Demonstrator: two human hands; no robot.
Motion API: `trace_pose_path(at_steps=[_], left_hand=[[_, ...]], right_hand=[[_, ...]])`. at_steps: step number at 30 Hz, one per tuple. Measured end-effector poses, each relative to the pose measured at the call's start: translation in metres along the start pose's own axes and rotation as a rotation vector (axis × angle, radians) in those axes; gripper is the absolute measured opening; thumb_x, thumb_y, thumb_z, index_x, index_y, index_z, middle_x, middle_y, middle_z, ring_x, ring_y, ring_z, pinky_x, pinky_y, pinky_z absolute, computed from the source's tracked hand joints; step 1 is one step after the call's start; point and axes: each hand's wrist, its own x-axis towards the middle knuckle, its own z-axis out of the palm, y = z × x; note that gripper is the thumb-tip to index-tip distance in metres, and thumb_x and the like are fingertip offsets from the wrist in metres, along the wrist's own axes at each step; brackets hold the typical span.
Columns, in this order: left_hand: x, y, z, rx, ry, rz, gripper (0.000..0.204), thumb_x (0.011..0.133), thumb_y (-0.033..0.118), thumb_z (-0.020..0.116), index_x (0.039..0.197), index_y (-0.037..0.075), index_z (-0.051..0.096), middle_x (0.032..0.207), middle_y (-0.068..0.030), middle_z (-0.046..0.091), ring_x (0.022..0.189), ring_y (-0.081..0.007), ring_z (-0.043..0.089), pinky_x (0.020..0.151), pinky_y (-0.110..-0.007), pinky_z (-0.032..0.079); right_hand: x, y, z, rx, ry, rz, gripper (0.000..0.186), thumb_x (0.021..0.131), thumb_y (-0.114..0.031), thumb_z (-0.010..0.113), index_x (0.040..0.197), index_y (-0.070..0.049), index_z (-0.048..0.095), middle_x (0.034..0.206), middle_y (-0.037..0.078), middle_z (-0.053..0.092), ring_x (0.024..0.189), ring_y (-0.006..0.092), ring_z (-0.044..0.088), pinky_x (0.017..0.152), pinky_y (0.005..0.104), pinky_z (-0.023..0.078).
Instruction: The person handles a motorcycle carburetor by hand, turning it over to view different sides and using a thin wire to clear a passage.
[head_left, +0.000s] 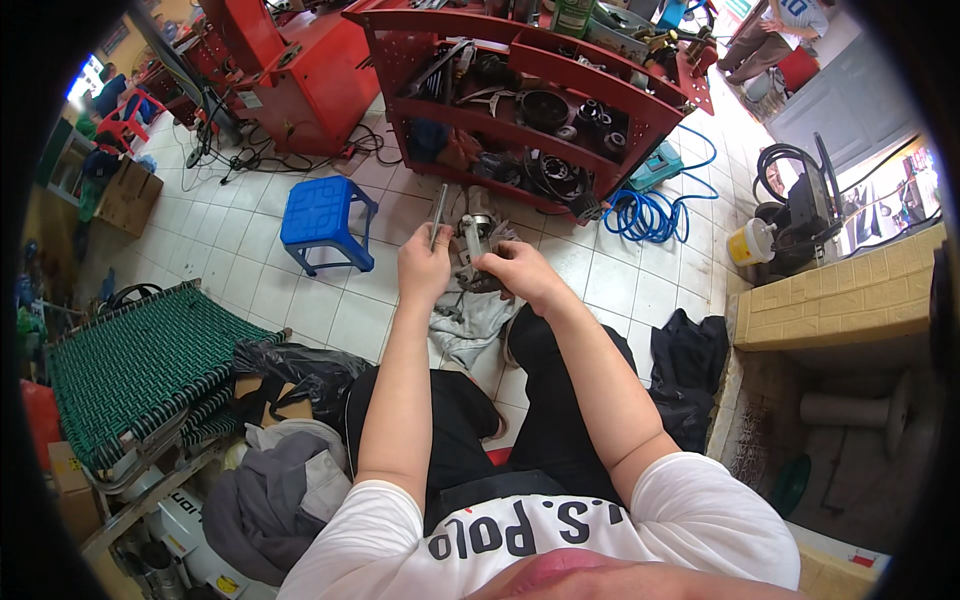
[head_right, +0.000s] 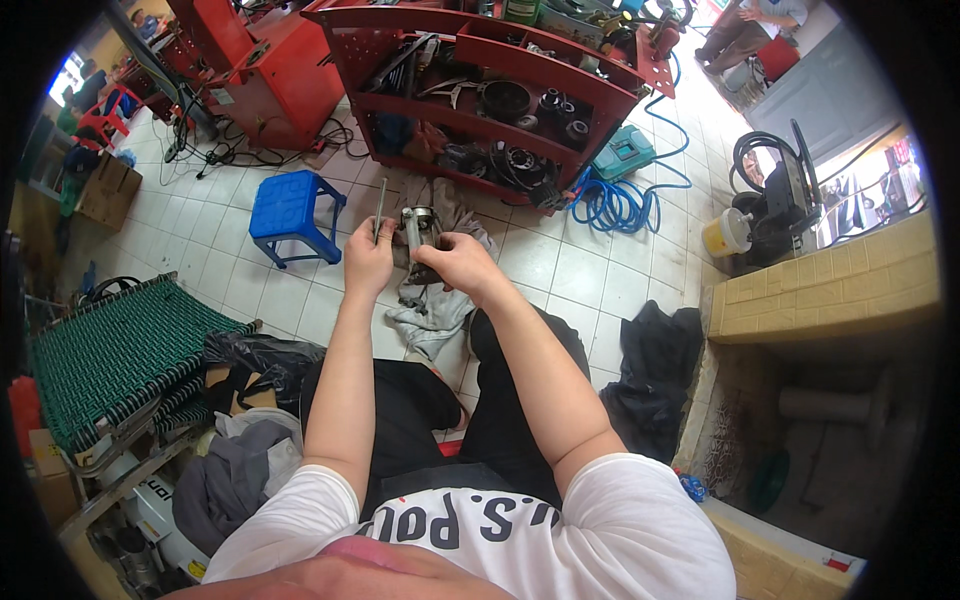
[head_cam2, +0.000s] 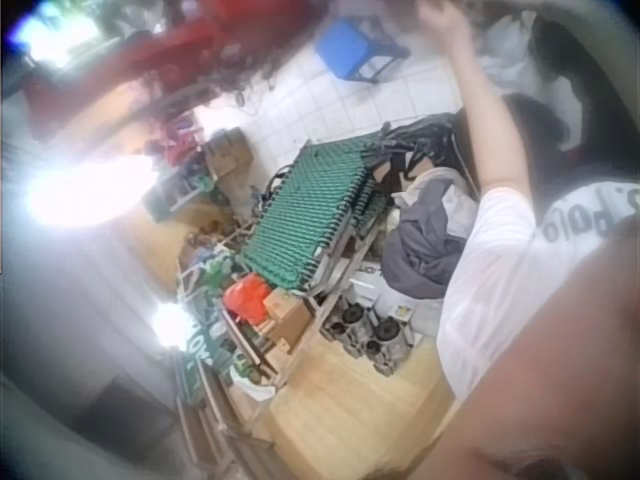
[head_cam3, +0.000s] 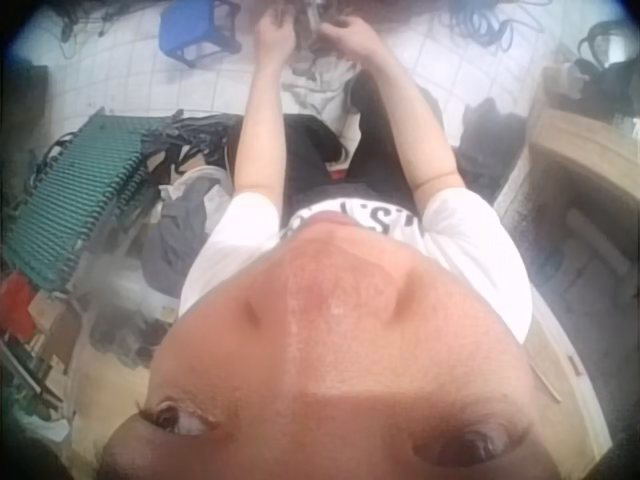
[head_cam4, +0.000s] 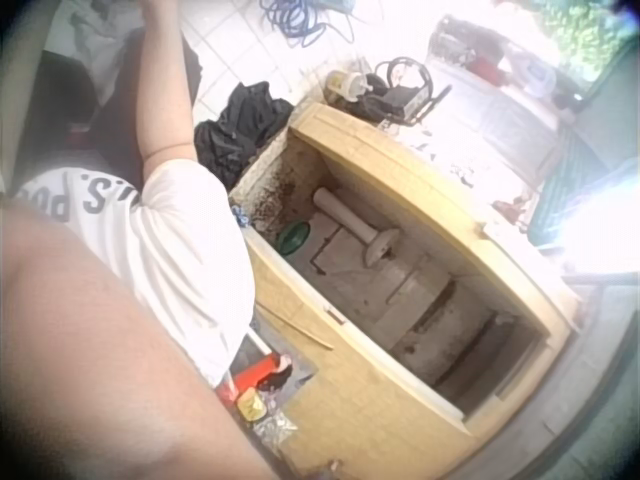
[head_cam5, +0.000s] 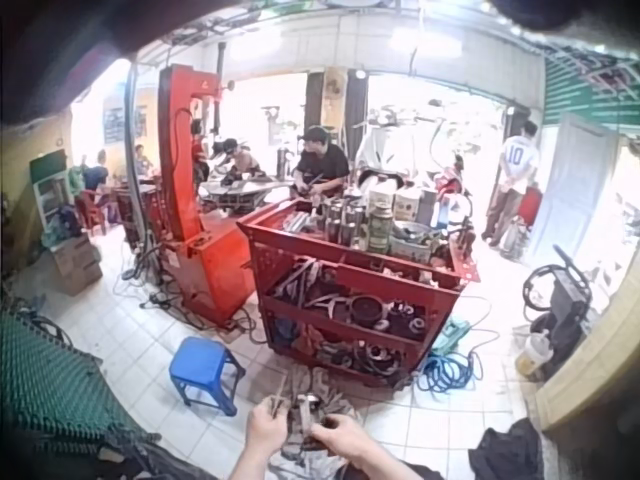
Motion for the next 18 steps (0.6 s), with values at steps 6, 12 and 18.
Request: trace_pose_path(at_steps=[6,12,18], left_hand=[[0.002,-0.009,-0.001,0.06,-0.026,-0.046,0.035,0.106,0.035,0.063,0.1,0.001,0.069,0.082,-0.0181,0.071,0.079,-0.0391,0.069,0.074,-0.043,0.053],[0.003,-0.011,0.005,-0.077,-0.024,0.098,0.03,0.106,0.032,0.063,0.106,0.002,0.064,0.092,-0.0205,0.071,0.088,-0.0394,0.069,0.08,-0.043,0.052],[-0.003,0.002,-0.002,-0.033,-0.017,0.092,0.03,0.106,0.033,0.062,0.104,0.003,0.064,0.089,-0.019,0.071,0.085,-0.0404,0.068,0.077,-0.044,0.052]], right_hand=[[0.001,0.001,0.005,-0.181,0.062,-0.116,0.045,0.087,-0.039,0.078,0.11,0.0,0.074,0.087,0.003,0.067,0.07,0.0117,0.058,0.057,0.0297,0.047],[0.004,0.0,-0.002,0.116,0.016,0.022,0.038,0.093,-0.038,0.07,0.108,-0.003,0.074,0.089,0.004,0.07,0.071,0.0127,0.061,0.058,0.0306,0.049],[-0.002,-0.005,-0.004,0.126,-0.019,0.044,0.038,0.095,-0.039,0.067,0.108,-0.004,0.072,0.09,0.003,0.07,0.073,0.0124,0.062,0.06,0.0319,0.05]])
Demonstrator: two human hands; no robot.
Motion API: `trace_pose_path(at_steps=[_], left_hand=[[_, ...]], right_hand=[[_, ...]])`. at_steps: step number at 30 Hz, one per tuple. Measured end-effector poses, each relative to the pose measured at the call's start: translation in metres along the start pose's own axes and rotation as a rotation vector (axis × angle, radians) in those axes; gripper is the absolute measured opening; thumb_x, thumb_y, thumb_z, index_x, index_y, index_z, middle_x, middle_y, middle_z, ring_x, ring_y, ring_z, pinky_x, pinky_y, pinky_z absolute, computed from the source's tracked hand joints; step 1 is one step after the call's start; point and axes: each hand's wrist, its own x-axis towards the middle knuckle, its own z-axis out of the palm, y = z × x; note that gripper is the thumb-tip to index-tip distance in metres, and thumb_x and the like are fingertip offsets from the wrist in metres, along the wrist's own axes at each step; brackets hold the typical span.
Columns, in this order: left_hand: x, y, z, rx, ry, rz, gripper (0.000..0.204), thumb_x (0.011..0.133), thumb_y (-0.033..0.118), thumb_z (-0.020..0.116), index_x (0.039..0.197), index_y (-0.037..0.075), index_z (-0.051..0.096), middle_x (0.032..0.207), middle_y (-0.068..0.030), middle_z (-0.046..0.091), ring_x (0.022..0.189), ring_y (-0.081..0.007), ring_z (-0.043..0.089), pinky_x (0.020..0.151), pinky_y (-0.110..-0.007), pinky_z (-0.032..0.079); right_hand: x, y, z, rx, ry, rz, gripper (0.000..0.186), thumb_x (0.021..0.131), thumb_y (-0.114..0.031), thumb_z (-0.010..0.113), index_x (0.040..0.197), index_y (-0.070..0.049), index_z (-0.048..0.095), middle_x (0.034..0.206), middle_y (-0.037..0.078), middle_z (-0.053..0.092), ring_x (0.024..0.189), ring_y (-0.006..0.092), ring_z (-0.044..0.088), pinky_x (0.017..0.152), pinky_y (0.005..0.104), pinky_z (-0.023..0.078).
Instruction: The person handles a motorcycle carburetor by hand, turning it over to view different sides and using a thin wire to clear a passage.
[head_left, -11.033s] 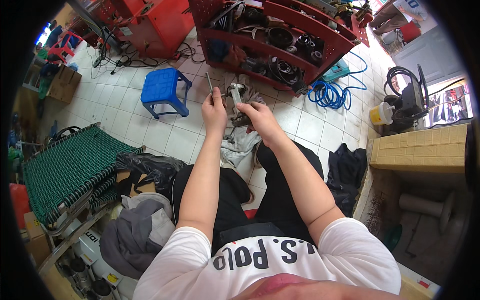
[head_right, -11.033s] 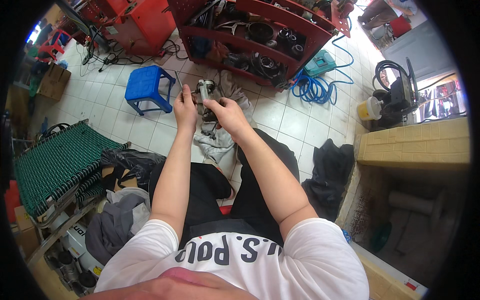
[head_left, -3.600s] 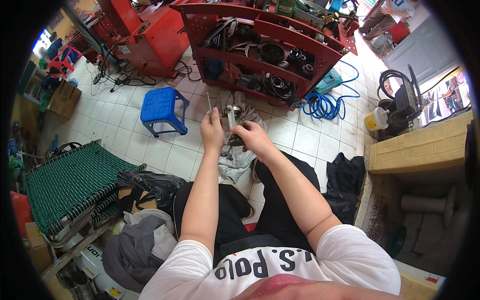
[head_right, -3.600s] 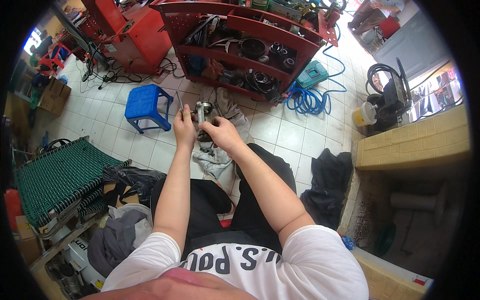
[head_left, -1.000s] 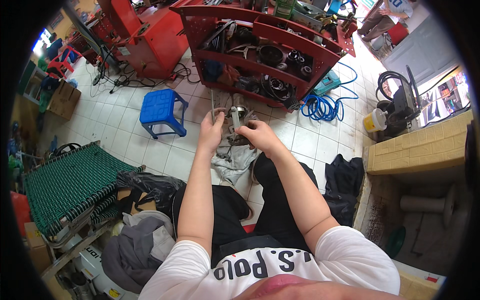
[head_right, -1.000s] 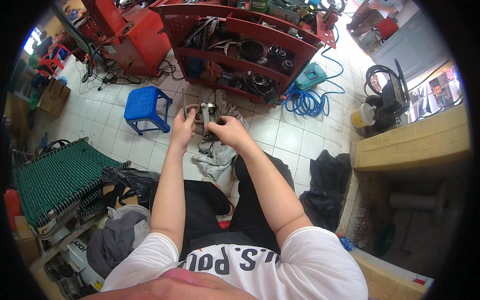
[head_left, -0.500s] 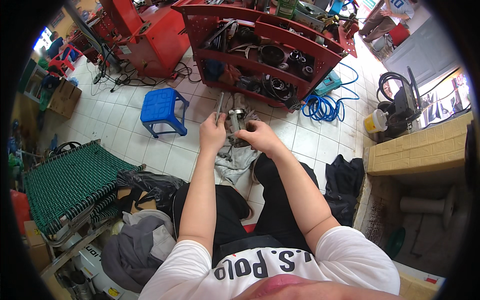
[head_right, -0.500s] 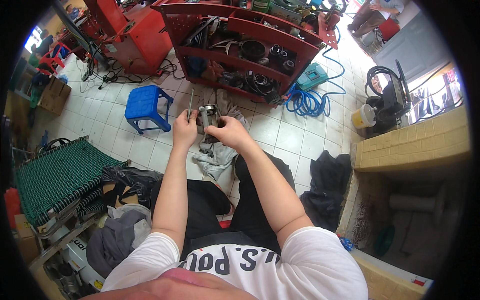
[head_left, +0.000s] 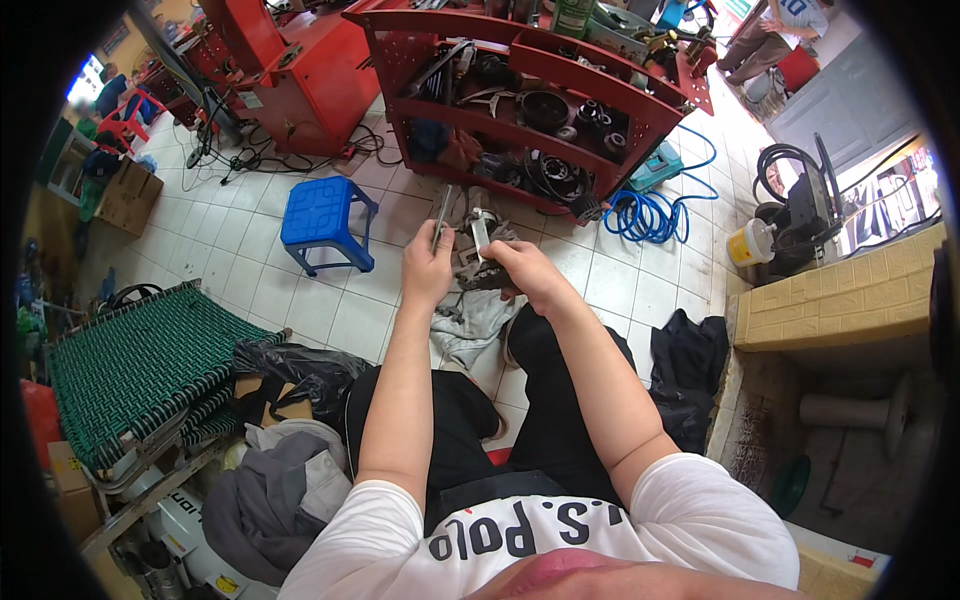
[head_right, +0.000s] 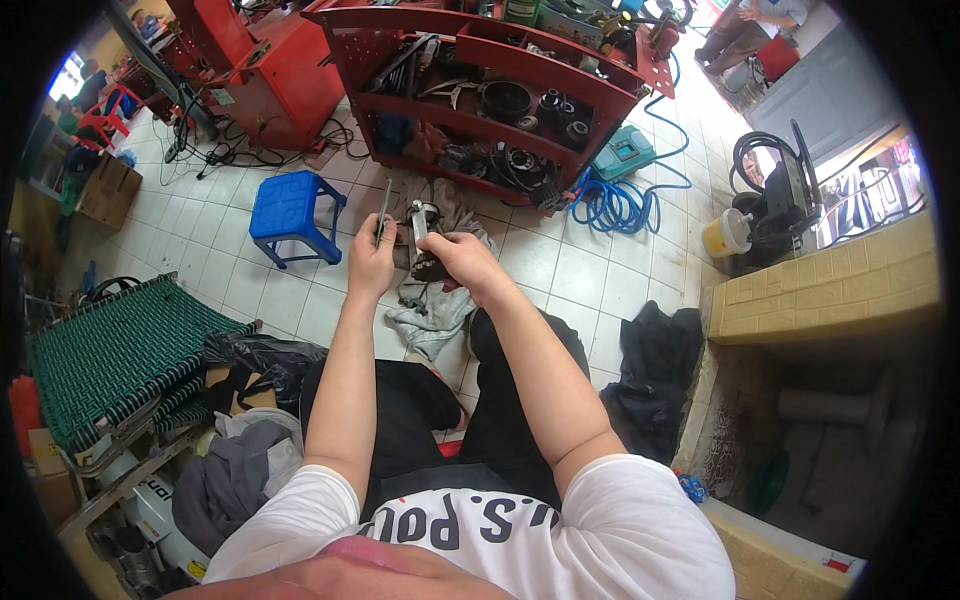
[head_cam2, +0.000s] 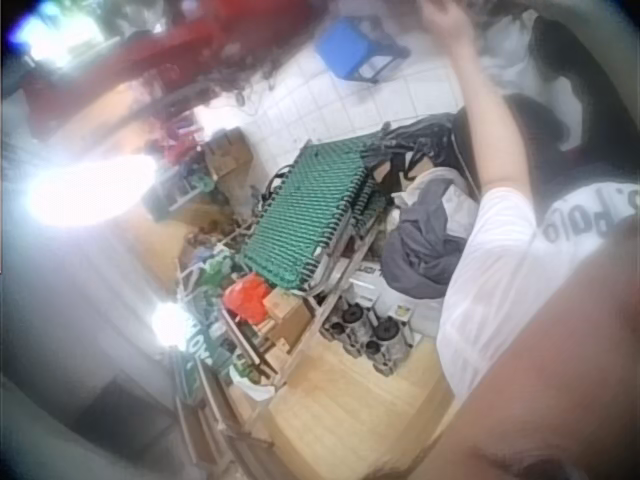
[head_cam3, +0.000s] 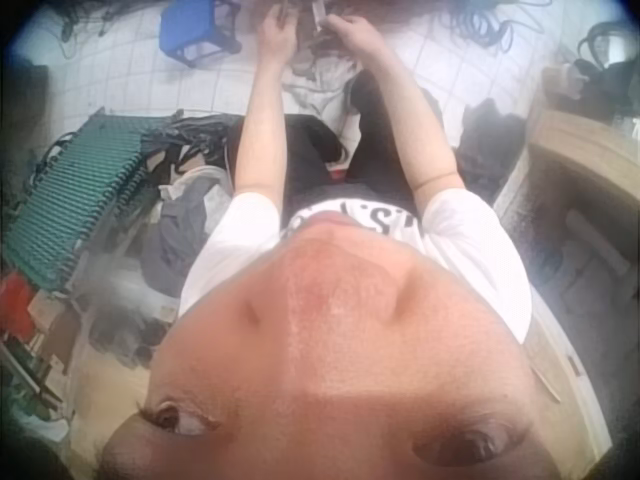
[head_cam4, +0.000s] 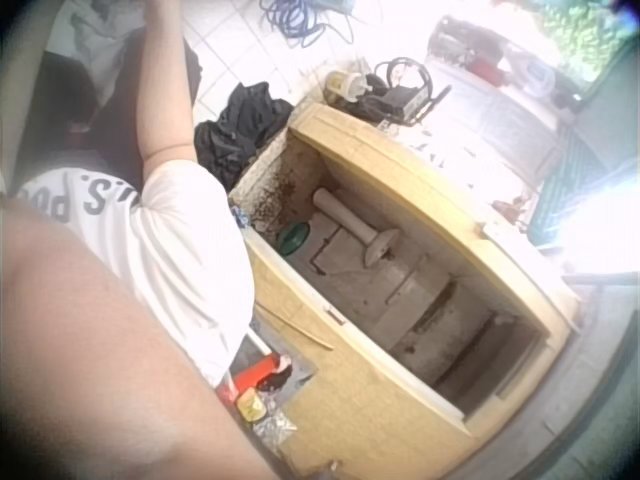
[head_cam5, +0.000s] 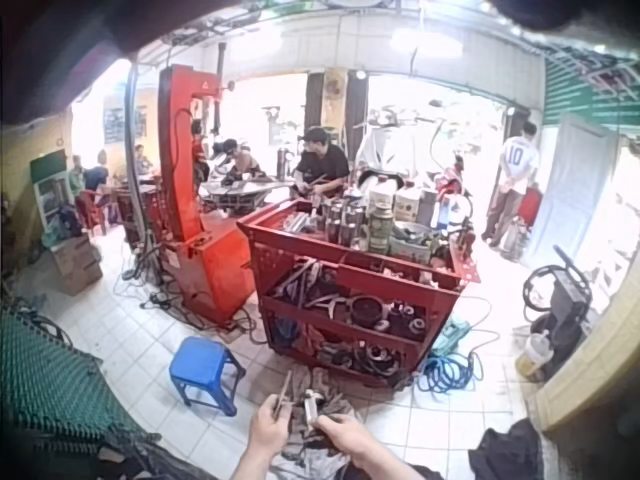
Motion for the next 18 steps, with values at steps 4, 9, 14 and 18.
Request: trace_pose_path(at_steps=[4,9,14,18], left_hand=[[0.0,0.003,-0.001,0.051,0.046,0.052,0.033,0.106,0.036,0.061,0.101,0.003,0.065,0.084,-0.0192,0.07,0.081,-0.043,0.067,0.072,-0.046,0.051],[-0.001,0.003,0.0,0.086,0.06,0.056,0.034,0.106,0.037,0.061,0.099,0.003,0.066,0.083,-0.0207,0.069,0.081,-0.0445,0.066,0.071,-0.047,0.05],[0.0,-0.008,0.0,0.116,0.065,0.049,0.039,0.107,0.039,0.06,0.096,0.003,0.066,0.078,-0.0183,0.067,0.075,-0.038,0.066,0.068,-0.045,0.049],[0.007,-0.021,-0.003,-0.208,-0.079,-0.22,0.047,0.109,0.044,0.058,0.087,0.003,0.065,0.072,-0.0065,0.064,0.07,-0.0183,0.061,0.067,-0.036,0.047]], right_hand=[[-0.002,-0.002,0.0,0.004,-0.019,-0.002,0.038,0.095,-0.04,0.067,0.107,-0.004,0.072,0.09,0.002,0.07,0.073,0.0123,0.062,0.06,0.0312,0.05],[-0.001,-0.001,-0.001,-0.002,-0.035,-0.004,0.037,0.095,-0.04,0.067,0.107,-0.005,0.072,0.088,0.002,0.069,0.072,0.0123,0.061,0.059,0.0309,0.049],[-0.002,-0.003,0.002,-0.046,-0.027,-0.004,0.038,0.093,-0.038,0.07,0.105,-0.002,0.072,0.086,0.002,0.068,0.071,0.0111,0.06,0.058,0.0308,0.048],[0.005,0.011,0.001,-0.229,0.029,-0.161,0.042,0.09,-0.038,0.073,0.105,0.0,0.072,0.084,0.003,0.067,0.07,0.0107,0.058,0.057,0.0313,0.047]])
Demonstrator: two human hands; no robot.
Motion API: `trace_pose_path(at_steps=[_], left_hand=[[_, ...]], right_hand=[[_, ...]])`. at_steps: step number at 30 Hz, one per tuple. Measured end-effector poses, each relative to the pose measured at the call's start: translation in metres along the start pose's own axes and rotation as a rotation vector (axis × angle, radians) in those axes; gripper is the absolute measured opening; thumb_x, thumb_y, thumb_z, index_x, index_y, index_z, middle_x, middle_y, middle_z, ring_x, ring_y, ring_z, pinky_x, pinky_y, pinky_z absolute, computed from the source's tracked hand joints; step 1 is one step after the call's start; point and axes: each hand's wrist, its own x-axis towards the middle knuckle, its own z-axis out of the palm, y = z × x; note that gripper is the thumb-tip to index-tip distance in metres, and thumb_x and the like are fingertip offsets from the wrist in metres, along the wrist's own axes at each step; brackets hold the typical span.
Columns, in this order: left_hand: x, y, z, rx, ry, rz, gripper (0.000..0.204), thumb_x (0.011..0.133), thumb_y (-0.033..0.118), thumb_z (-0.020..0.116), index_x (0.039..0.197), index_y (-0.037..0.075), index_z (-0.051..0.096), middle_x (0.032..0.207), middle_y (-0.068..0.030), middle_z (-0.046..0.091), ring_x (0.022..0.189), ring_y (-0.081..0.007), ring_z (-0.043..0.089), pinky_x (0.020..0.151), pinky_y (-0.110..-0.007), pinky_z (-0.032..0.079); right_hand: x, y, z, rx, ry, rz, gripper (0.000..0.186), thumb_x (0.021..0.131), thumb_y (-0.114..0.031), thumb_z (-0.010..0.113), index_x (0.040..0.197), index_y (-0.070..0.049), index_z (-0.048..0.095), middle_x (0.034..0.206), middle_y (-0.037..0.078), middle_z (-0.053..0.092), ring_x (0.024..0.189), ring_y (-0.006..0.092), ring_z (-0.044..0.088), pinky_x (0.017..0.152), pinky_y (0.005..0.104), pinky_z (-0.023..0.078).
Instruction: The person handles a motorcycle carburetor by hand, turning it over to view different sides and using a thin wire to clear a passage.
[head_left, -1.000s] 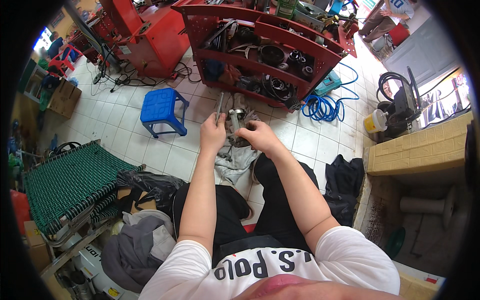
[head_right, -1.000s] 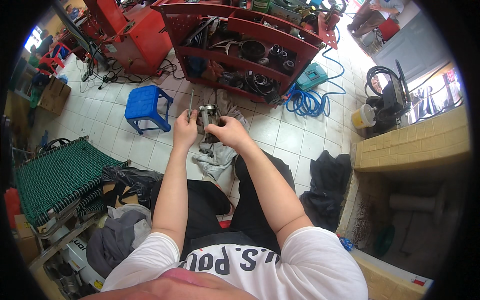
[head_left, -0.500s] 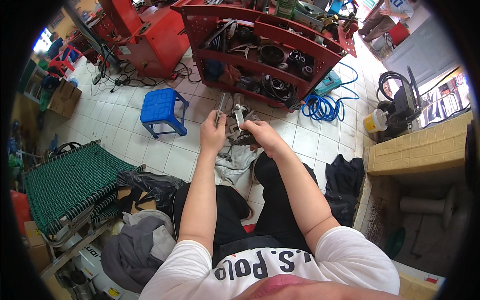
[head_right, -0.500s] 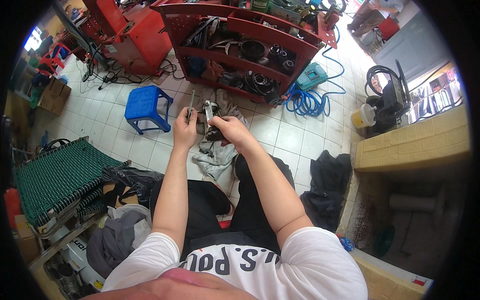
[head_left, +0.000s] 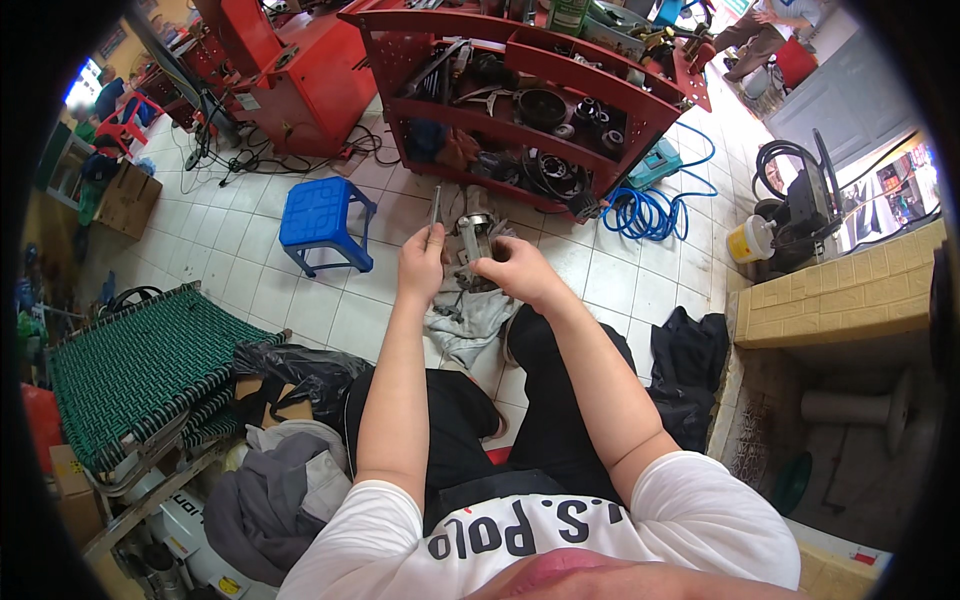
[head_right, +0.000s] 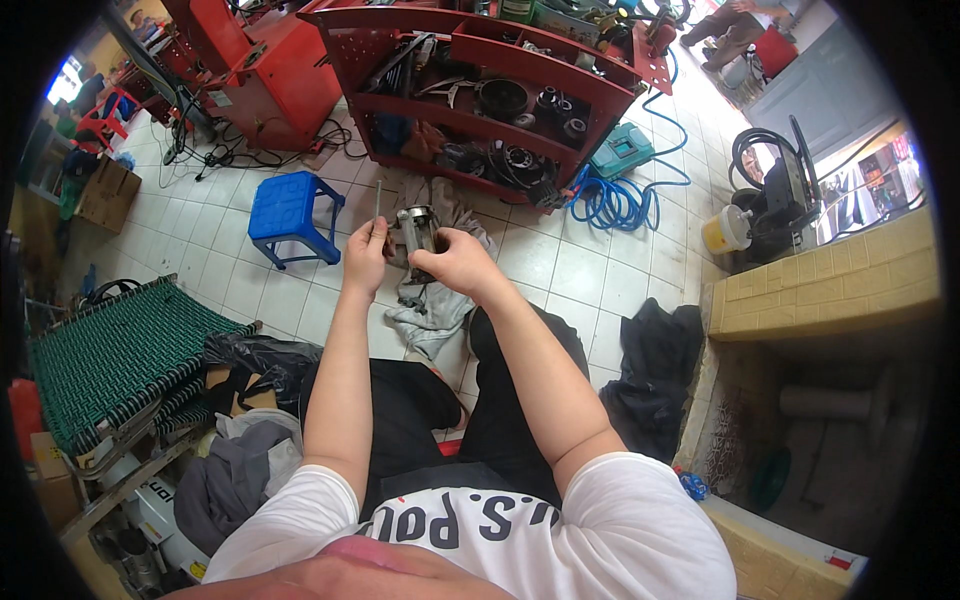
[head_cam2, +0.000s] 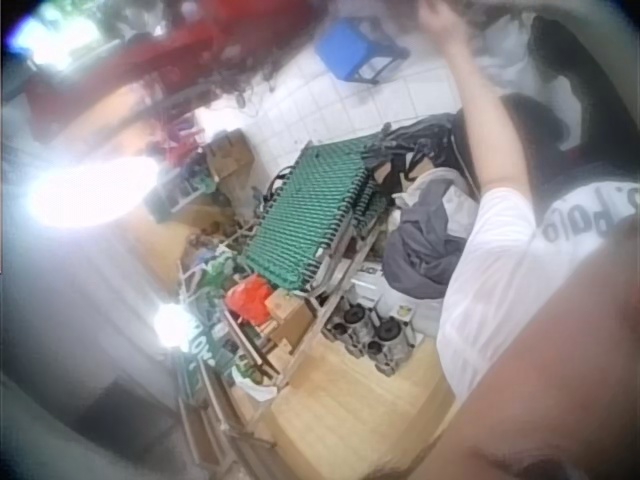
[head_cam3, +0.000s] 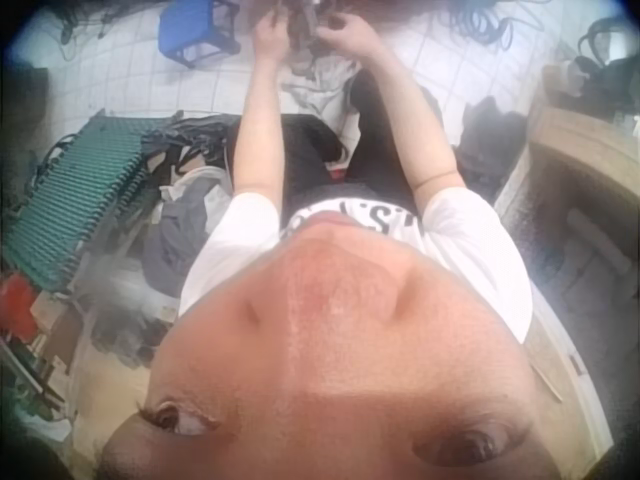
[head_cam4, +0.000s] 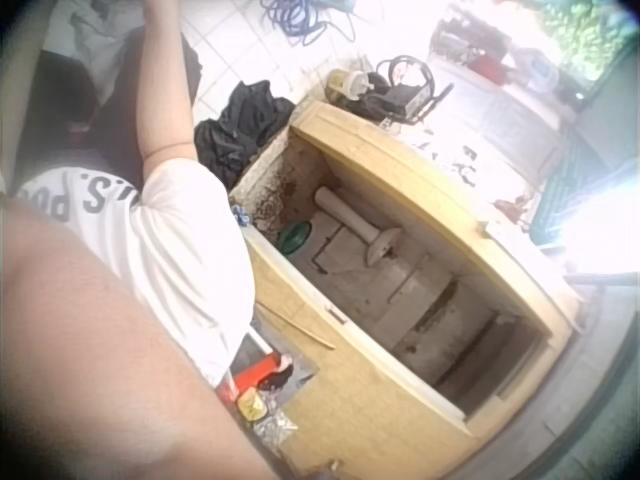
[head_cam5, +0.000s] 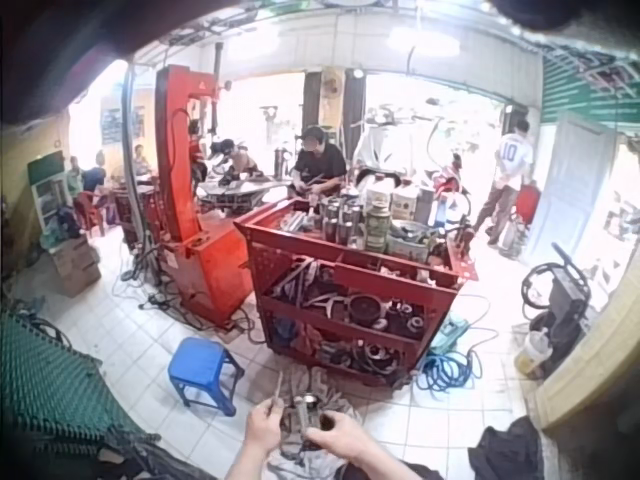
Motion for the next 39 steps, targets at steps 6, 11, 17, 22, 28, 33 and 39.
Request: trace_pose_path(at_steps=[6,11,17,22,28,33,39], left_hand=[[-0.008,0.021,0.008,-0.201,-0.074,-0.186,0.043,0.109,0.043,0.059,0.092,0.004,0.067,0.079,-0.001,0.065,0.076,-0.0123,0.062,0.073,-0.03,0.048],[-0.004,0.01,0.013,-0.255,0.027,0.013,0.031,0.106,0.033,0.068,0.104,0.002,0.069,0.089,-0.0026,0.069,0.081,-0.0132,0.064,0.08,-0.029,0.051],[-0.003,0.006,0.012,-0.179,0.066,0.07,0.029,0.102,0.03,0.074,0.108,0.001,0.07,0.093,-0.0047,0.073,0.084,-0.0135,0.066,0.081,-0.029,0.052],[-0.004,0.016,0.01,-0.196,0.061,-0.133,0.03,0.101,0.03,0.076,0.109,0.001,0.07,0.091,-0.0047,0.073,0.082,-0.0132,0.066,0.08,-0.028,0.051],[-0.004,0.012,0.012,-0.301,0.047,-0.091,0.027,0.1,0.024,0.077,0.114,0.002,0.071,0.094,-0.0031,0.073,0.088,-0.0115,0.065,0.082,-0.027,0.051],[-0.004,0.008,0.012,-0.151,0.09,0.086,0.02,0.098,0.014,0.078,0.113,0.002,0.074,0.099,-0.0033,0.075,0.092,-0.0108,0.066,0.086,-0.027,0.051],[-0.005,0.012,0.006,-0.088,0.099,0.081,0.021,0.096,0.012,0.079,0.115,0.001,0.077,0.104,-0.0024,0.076,0.091,-0.0092,0.065,0.083,-0.025,0.052]], right_hand=[[-0.004,-0.009,0.0,-0.033,0.065,0.011,0.044,0.089,-0.039,0.074,0.106,0.002,0.073,0.081,0.003,0.064,0.07,0.012,0.057,0.057,0.0314,0.047],[-0.004,-0.014,0.001,0.087,0.025,0.105,0.042,0.09,-0.039,0.074,0.104,0.0,0.074,0.081,0.002,0.063,0.068,0.0126,0.056,0.056,0.0313,0.047],[-0.002,-0.012,0.001,0.073,0.027,0.104,0.043,0.089,-0.04,0.075,0.104,0.0,0.074,0.083,0.002,0.063,0.067,0.0122,0.055,0.056,0.0313,0.047],[0.001,-0.001,0.003,-0.027,0.091,-0.014,0.044,0.088,-0.039,0.076,0.107,0.001,0.073,0.082,0.003,0.063,0.069,0.0116,0.056,0.057,0.0311,0.046],[0.0,-0.008,0.002,-0.027,0.089,0.0,0.043,0.088,-0.039,0.075,0.106,0.0,0.073,0.081,0.002,0.062,0.068,0.0119,0.056,0.057,0.031,0.047],[0.0,-0.009,0.002,0.044,0.067,0.065,0.041,0.09,-0.04,0.074,0.104,-0.001,0.073,0.079,0.002,0.061,0.066,0.0118,0.055,0.057,0.0307,0.047],[-0.002,-0.011,-0.001,0.124,0.025,0.091,0.039,0.091,-0.039,0.073,0.102,-0.001,0.073,0.083,0.002,0.063,0.067,0.0116,0.055,0.056,0.0312,0.047]])
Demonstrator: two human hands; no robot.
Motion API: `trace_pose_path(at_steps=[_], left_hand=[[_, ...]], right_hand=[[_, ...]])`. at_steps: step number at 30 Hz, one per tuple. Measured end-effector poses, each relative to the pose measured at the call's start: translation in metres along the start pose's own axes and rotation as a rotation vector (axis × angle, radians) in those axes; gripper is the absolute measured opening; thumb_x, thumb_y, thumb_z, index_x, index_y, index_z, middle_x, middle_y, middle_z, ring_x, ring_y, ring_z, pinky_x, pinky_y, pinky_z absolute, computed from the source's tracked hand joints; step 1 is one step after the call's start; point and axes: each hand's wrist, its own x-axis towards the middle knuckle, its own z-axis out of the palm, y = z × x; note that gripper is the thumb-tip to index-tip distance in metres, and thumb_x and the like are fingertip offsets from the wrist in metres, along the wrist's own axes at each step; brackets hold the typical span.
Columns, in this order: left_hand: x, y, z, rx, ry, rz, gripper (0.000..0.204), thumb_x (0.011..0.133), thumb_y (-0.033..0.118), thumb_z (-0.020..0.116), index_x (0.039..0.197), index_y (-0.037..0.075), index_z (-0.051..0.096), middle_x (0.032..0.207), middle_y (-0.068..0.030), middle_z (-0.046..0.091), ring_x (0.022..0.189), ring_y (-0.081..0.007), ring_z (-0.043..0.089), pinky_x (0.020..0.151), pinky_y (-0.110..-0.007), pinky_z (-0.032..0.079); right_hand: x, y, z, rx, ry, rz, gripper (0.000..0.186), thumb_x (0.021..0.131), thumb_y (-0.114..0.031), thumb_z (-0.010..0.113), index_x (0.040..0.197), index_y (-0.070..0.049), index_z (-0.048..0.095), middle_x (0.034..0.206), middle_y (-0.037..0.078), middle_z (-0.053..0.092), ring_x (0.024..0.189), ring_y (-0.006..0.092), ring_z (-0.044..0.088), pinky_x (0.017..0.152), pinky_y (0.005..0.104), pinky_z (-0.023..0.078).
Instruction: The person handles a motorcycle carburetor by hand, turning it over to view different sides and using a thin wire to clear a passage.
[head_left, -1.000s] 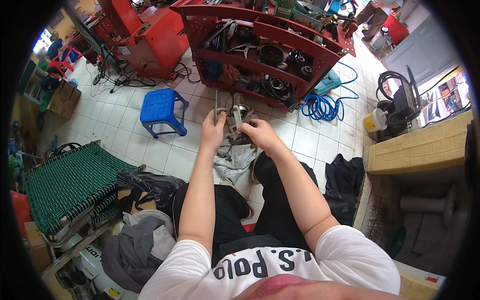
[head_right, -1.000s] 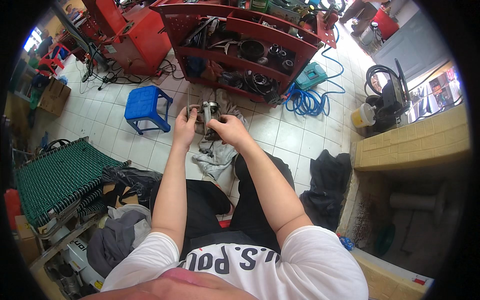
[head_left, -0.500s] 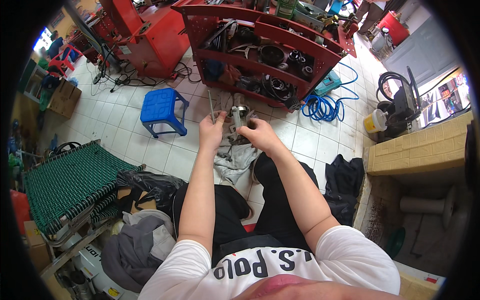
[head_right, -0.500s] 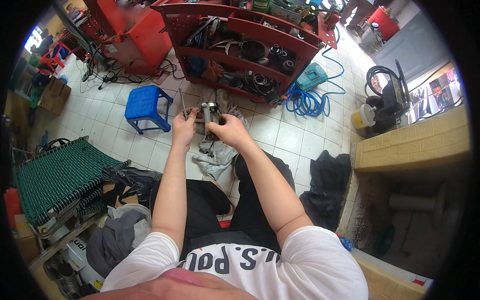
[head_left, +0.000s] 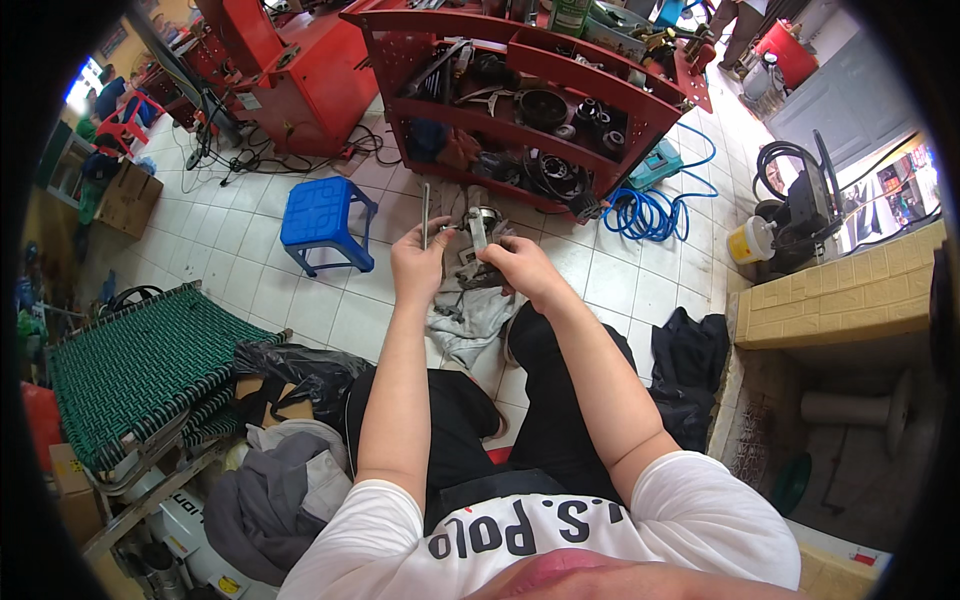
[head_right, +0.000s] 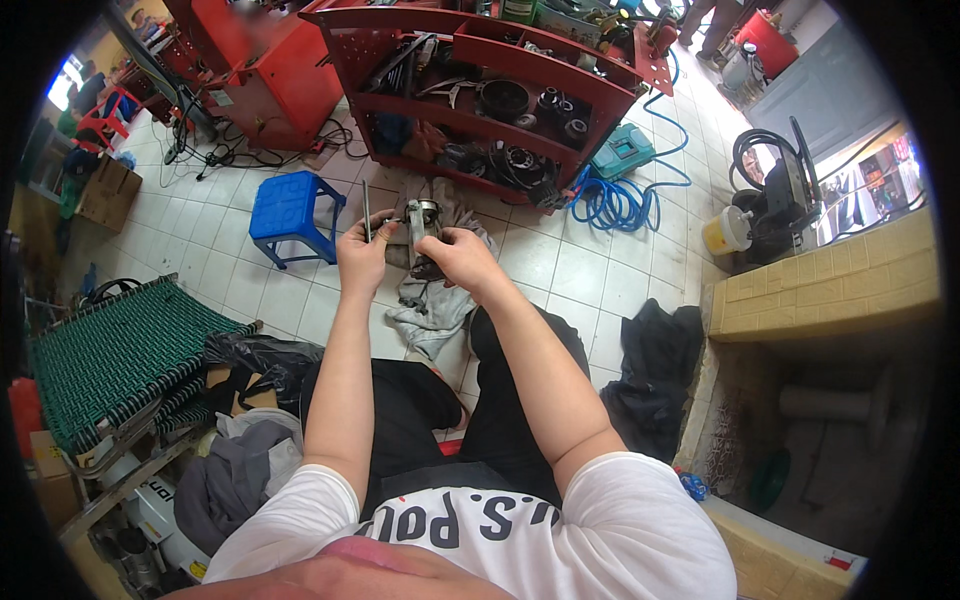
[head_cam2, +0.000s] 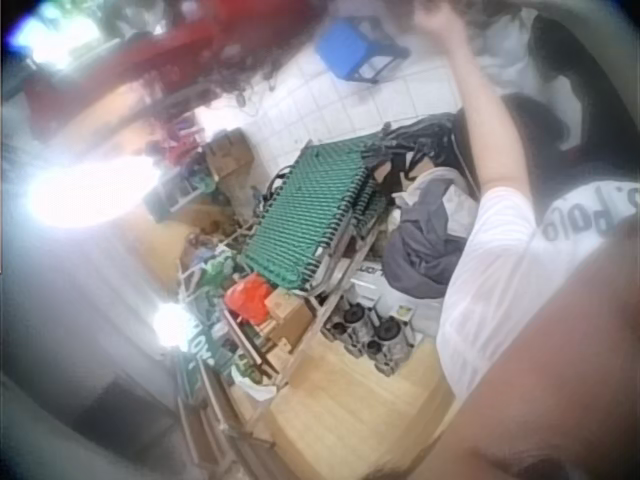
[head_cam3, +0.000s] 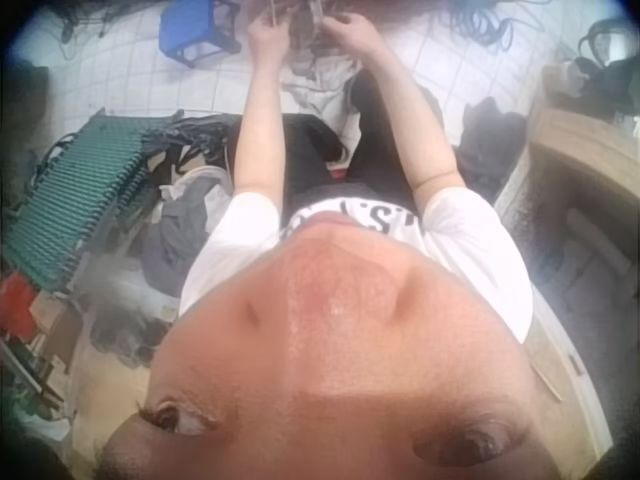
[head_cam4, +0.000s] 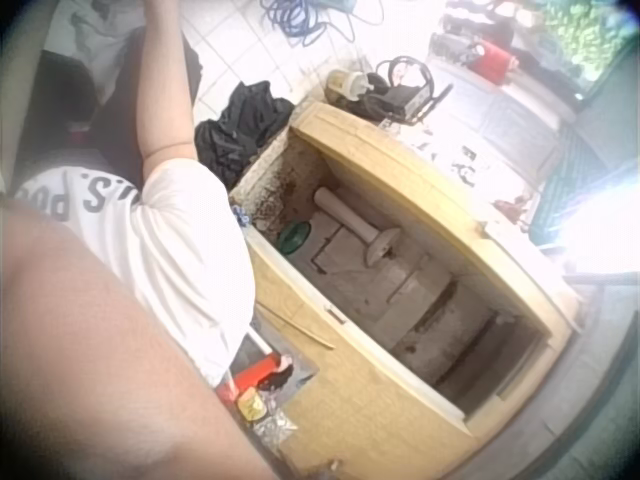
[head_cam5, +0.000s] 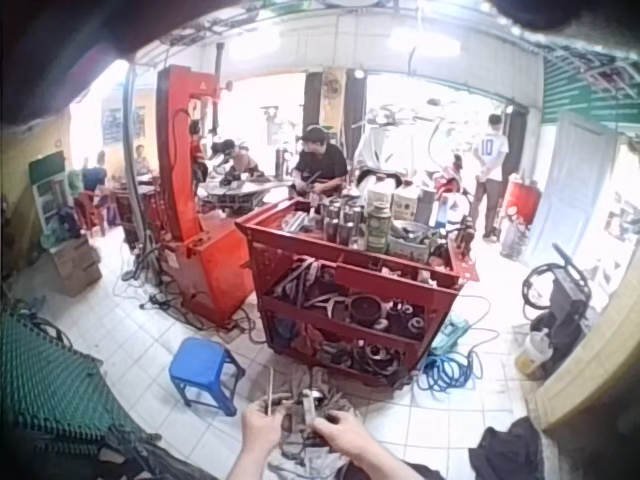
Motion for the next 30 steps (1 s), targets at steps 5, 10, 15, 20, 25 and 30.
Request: trace_pose_path(at_steps=[5,10,15,20,25,30], left_hand=[[0.0,0.004,-0.002,0.065,-0.035,-0.028,0.025,0.096,0.01,0.08,0.119,0.002,0.078,0.105,-0.002,0.077,0.092,-0.0081,0.065,0.084,-0.025,0.051],[-0.001,0.009,0.006,-0.066,-0.017,0.013,0.025,0.097,0.012,0.078,0.12,0.002,0.077,0.107,-0.0065,0.079,0.098,-0.0111,0.068,0.091,-0.027,0.051],[-0.001,0.006,0.004,-0.063,-0.014,0.021,0.024,0.098,0.011,0.076,0.12,0.001,0.077,0.107,-0.0056,0.079,0.099,-0.0114,0.068,0.092,-0.027,0.051],[0.0,0.002,0.001,-0.083,-0.014,-0.012,0.024,0.098,0.012,0.077,0.119,0.001,0.077,0.106,-0.0041,0.079,0.099,-0.0113,0.068,0.092,-0.027,0.051],[0.001,-0.004,0.001,0.008,-0.03,0.043,0.021,0.099,0.012,0.076,0.118,0.003,0.076,0.106,-0.0013,0.077,0.096,-0.0083,0.064,0.09,-0.025,0.049],[-0.001,-0.003,0.003,0.039,-0.035,0.059,0.021,0.099,0.012,0.076,0.119,0.004,0.076,0.107,-0.0031,0.077,0.098,-0.0101,0.065,0.09,-0.027,0.05]], right_hand=[[-0.002,-0.001,-0.001,-0.038,0.001,0.0,0.038,0.092,-0.038,0.072,0.102,-0.002,0.073,0.084,0.002,0.065,0.068,0.0116,0.056,0.056,0.031,0.047],[0.001,0.001,-0.002,0.008,0.012,0.012,0.038,0.092,-0.039,0.072,0.102,-0.003,0.073,0.085,0.001,0.066,0.071,0.0112,0.057,0.057,0.0307,0.047],[0.001,0.0,-0.002,0.035,-0.011,0.026,0.037,0.092,-0.039,0.072,0.104,-0.004,0.073,0.086,0.001,0.066,0.072,0.011,0.058,0.059,0.0302,0.047],[0.002,0.002,-0.003,0.03,-0.012,0.031,0.037,0.092,-0.039,0.071,0.105,-0.004,0.073,0.085,0.001,0.066,0.071,0.0113,0.058,0.059,0.0306,0.047],[0.0,0.0,-0.001,0.021,-0.017,0.041,0.038,0.093,-0.039,0.07,0.106,-0.004,0.073,0.083,0.001,0.065,0.07,0.0116,0.057,0.059,0.0311,0.047],[-0.001,0.001,-0.001,-0.007,-0.004,0.026,0.039,0.093,-0.04,0.07,0.105,-0.003,0.073,0.082,0.001,0.063,0.069,0.0118,0.056,0.058,0.032,0.048]])
